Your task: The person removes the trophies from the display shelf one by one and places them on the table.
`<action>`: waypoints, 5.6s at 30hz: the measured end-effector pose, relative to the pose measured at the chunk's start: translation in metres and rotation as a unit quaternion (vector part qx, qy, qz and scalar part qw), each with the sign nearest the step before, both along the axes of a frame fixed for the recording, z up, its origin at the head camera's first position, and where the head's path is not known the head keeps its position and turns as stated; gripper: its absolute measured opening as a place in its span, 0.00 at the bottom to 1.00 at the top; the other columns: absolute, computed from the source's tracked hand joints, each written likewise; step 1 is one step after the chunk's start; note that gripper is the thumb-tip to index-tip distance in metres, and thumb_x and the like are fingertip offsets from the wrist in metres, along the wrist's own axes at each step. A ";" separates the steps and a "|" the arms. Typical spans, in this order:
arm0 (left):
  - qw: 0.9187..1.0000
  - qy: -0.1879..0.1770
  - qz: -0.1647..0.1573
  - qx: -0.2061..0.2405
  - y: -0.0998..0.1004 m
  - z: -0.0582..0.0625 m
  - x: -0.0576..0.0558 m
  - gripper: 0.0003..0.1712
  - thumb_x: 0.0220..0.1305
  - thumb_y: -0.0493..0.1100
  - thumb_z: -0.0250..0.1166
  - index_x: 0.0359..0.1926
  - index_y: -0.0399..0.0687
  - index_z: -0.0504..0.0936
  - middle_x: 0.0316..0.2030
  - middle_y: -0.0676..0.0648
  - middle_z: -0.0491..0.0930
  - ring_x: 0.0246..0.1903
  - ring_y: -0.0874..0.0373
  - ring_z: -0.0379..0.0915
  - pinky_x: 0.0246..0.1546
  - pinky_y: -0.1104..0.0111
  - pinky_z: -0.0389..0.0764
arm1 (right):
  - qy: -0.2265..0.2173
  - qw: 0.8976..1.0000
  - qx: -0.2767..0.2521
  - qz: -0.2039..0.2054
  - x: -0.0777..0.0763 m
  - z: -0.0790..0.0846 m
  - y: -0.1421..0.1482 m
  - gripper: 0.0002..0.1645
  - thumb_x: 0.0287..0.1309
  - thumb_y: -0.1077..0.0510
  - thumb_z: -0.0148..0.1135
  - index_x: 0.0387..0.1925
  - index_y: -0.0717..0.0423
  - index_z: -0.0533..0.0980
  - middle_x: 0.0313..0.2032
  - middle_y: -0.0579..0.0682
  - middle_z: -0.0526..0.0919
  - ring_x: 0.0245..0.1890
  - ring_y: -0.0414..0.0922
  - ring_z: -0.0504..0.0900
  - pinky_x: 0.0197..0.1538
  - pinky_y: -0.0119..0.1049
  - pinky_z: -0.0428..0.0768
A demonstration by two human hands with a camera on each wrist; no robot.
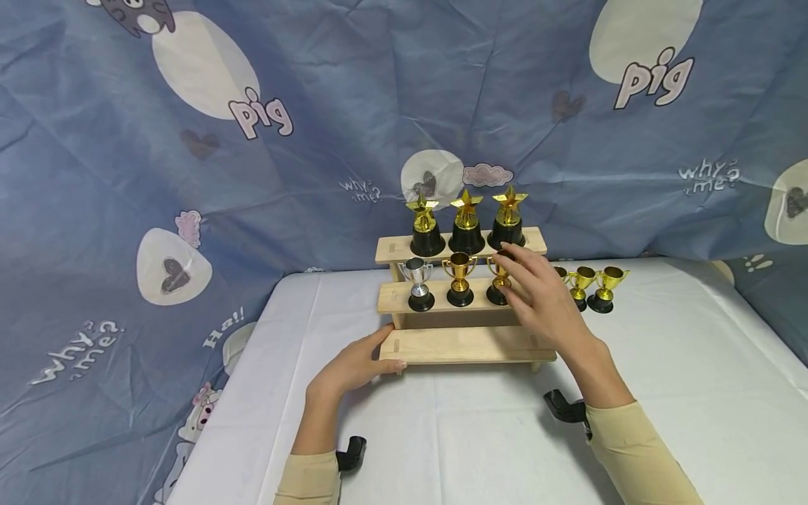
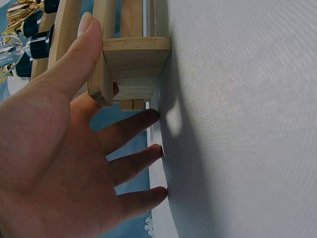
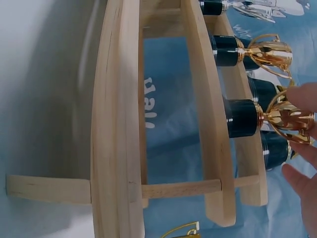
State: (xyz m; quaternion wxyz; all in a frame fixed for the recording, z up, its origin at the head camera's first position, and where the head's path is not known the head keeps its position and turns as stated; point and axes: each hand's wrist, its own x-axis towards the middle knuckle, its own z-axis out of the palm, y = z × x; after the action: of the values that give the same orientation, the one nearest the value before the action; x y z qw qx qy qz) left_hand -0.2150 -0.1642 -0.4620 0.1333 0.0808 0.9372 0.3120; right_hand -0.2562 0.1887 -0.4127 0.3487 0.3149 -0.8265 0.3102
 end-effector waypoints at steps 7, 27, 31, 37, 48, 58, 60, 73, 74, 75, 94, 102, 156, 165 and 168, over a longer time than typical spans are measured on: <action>1.000 0.000 0.000 -0.001 0.000 0.001 0.001 0.53 0.55 0.69 0.69 0.77 0.64 0.57 0.74 0.47 0.63 0.73 0.44 0.58 0.72 0.46 0.61 | 0.008 1.000 -0.023 0.005 0.002 0.001 -0.003 0.31 0.51 0.73 0.68 0.58 0.54 0.79 0.62 0.57 0.77 0.61 0.56 0.74 0.62 0.51 0.73; 1.000 0.000 -0.001 -0.001 0.001 0.002 0.001 0.53 0.55 0.68 0.69 0.77 0.63 0.57 0.74 0.47 0.63 0.73 0.43 0.58 0.72 0.45 0.60 | 0.003 0.997 -0.083 -0.003 0.007 0.009 -0.001 0.14 0.55 0.71 0.68 0.43 0.58 0.83 0.49 0.51 0.83 0.50 0.47 0.79 0.56 0.33 0.73; 1.000 -0.002 0.000 -0.002 0.001 0.002 0.001 0.53 0.55 0.68 0.69 0.77 0.64 0.57 0.74 0.47 0.63 0.73 0.43 0.58 0.72 0.45 0.60 | 0.011 0.996 -0.092 -0.003 0.008 0.010 0.001 0.15 0.53 0.73 0.69 0.42 0.57 0.83 0.48 0.50 0.84 0.51 0.48 0.79 0.58 0.30 0.73; 1.000 -0.003 0.000 -0.001 0.001 0.000 0.000 0.53 0.55 0.69 0.69 0.77 0.64 0.57 0.74 0.47 0.63 0.74 0.43 0.58 0.72 0.44 0.60 | 0.012 0.996 -0.090 -0.006 0.009 0.010 0.006 0.16 0.52 0.76 0.68 0.42 0.60 0.83 0.47 0.53 0.84 0.52 0.49 0.80 0.60 0.27 0.71; 1.000 0.000 -0.001 0.004 0.001 0.002 0.000 0.52 0.56 0.68 0.69 0.77 0.63 0.57 0.74 0.48 0.63 0.74 0.43 0.58 0.72 0.45 0.60 | -0.004 0.997 -0.077 -0.013 0.009 0.014 0.012 0.16 0.56 0.74 0.66 0.46 0.61 0.81 0.49 0.55 0.84 0.52 0.48 0.80 0.60 0.23 0.71; 1.000 0.000 0.000 0.000 0.001 0.002 0.001 0.52 0.56 0.68 0.69 0.77 0.63 0.57 0.74 0.48 0.62 0.74 0.44 0.58 0.73 0.46 0.59 | 0.023 0.995 -0.089 -0.030 0.008 0.013 0.014 0.19 0.54 0.77 0.65 0.47 0.62 0.83 0.48 0.55 0.84 0.49 0.49 0.81 0.57 0.22 0.72; 1.000 0.000 0.000 0.001 0.001 0.002 0.001 0.52 0.56 0.68 0.69 0.77 0.63 0.57 0.74 0.48 0.62 0.74 0.44 0.58 0.73 0.46 0.59 | 0.026 0.995 -0.092 -0.031 0.008 0.013 0.015 0.19 0.54 0.77 0.65 0.47 0.62 0.83 0.48 0.55 0.84 0.50 0.50 0.81 0.57 0.22 0.71; 1.000 -0.003 0.002 -0.003 0.002 0.003 0.001 0.53 0.55 0.68 0.69 0.77 0.65 0.57 0.74 0.48 0.62 0.74 0.44 0.57 0.72 0.45 0.60 | 0.025 0.993 -0.099 -0.067 0.009 0.018 0.028 0.17 0.57 0.76 0.63 0.49 0.65 0.82 0.49 0.60 0.81 0.48 0.53 0.80 0.51 0.17 0.69; 1.000 -0.003 0.003 -0.003 0.002 0.003 0.001 0.53 0.55 0.68 0.69 0.77 0.65 0.57 0.74 0.48 0.63 0.74 0.44 0.58 0.72 0.45 0.60 | 0.023 0.993 -0.095 -0.073 0.009 0.018 0.030 0.17 0.58 0.75 0.62 0.49 0.65 0.82 0.49 0.60 0.81 0.48 0.53 0.80 0.52 0.17 0.69; 1.000 -0.003 0.003 -0.003 0.002 0.003 0.002 0.53 0.55 0.68 0.69 0.77 0.65 0.57 0.74 0.48 0.63 0.74 0.44 0.58 0.72 0.45 0.60 | 0.022 0.992 -0.094 -0.079 0.009 0.019 0.031 0.17 0.58 0.75 0.62 0.49 0.65 0.82 0.50 0.60 0.81 0.49 0.53 0.79 0.52 0.18 0.69; 1.000 -0.004 0.001 0.000 0.001 0.001 0.001 0.53 0.55 0.69 0.69 0.77 0.64 0.57 0.75 0.48 0.62 0.74 0.43 0.57 0.72 0.44 0.60 | 0.028 0.988 -0.103 -0.111 0.008 0.022 0.046 0.18 0.58 0.77 0.61 0.47 0.63 0.84 0.48 0.59 0.83 0.51 0.55 0.79 0.51 0.29 0.70; 1.000 -0.001 -0.001 0.003 0.000 -0.001 0.000 0.54 0.55 0.69 0.68 0.77 0.61 0.57 0.75 0.48 0.61 0.74 0.43 0.57 0.72 0.45 0.60 | 0.023 0.987 -0.100 -0.127 0.009 0.024 0.051 0.17 0.59 0.77 0.60 0.46 0.62 0.84 0.48 0.59 0.82 0.49 0.57 0.78 0.50 0.45 0.72; 1.000 -0.002 -0.005 0.008 -0.001 0.000 0.001 0.53 0.55 0.68 0.69 0.77 0.63 0.57 0.74 0.49 0.62 0.74 0.45 0.57 0.73 0.46 0.60 | -0.174 0.966 0.048 -0.182 0.003 0.003 0.069 0.14 0.57 0.73 0.61 0.43 0.59 0.82 0.46 0.57 0.82 0.44 0.58 0.80 0.44 0.57 0.76; 1.000 -0.001 -0.004 0.001 -0.001 -0.001 0.000 0.53 0.55 0.68 0.69 0.77 0.64 0.56 0.75 0.49 0.62 0.74 0.45 0.58 0.73 0.46 0.60 | -0.233 0.948 0.093 -0.197 0.000 -0.003 0.068 0.13 0.57 0.69 0.62 0.44 0.58 0.83 0.46 0.58 0.81 0.40 0.59 0.82 0.37 0.56 0.77; 1.000 -0.001 -0.005 0.003 0.000 0.000 0.000 0.53 0.55 0.68 0.69 0.77 0.64 0.56 0.75 0.49 0.62 0.74 0.45 0.58 0.73 0.46 0.60 | -0.242 0.944 0.100 -0.200 -0.002 -0.007 0.067 0.14 0.56 0.70 0.62 0.44 0.58 0.83 0.46 0.59 0.81 0.40 0.59 0.82 0.38 0.57 0.77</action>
State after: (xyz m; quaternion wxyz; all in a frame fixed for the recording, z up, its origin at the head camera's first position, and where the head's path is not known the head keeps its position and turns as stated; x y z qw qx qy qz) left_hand -0.2150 -0.1646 -0.4623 0.1355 0.0853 0.9358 0.3142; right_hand -0.2584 0.2555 -0.4195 0.1600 0.0924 -0.9587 0.2164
